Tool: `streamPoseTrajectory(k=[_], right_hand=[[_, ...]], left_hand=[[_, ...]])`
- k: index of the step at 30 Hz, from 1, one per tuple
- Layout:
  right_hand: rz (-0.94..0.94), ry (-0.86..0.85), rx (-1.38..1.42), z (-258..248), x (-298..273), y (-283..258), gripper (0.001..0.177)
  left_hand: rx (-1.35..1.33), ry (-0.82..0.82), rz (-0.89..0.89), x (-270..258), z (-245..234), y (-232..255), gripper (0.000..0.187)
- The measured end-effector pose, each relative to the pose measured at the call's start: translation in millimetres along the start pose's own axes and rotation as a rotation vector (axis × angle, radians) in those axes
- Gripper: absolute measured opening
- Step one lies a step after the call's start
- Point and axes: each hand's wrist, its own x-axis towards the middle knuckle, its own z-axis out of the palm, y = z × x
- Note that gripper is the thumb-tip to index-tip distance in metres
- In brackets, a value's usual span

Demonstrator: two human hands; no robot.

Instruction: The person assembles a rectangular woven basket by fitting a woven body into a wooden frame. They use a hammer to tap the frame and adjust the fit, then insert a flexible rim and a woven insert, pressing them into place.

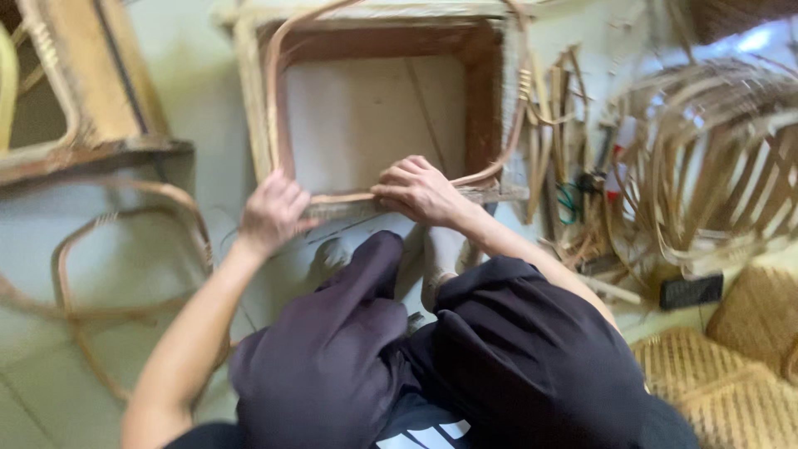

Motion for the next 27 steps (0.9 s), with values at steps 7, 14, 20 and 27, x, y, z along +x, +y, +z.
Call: streamPoseTrajectory(k=[7,14,20,27], right_hand=[[0.71,0.609,-0.298,-33.2,-93.7,24.3,0.089],[0.75,0.543,0.029,-22.1,-122.9,41.3,0.087],[0.724,0.405,-0.031,-31.5,-121.7,40.1,0.089],[0.691,0.324,-0.096,-32.2,-123.3,42.2,0.089]], left_hand=[[-0.06,0.021,-0.095,-5.9,-7.1,35.9,0.044],[-0.035,-0.001,-0.095,-5.6,-10.7,37.2,0.044],[-0.009,0.033,-0.103,-3.4,-9.6,38.2,0.045],[-0.038,0.03,-0.135,-2.7,-10.9,39.5,0.044]])
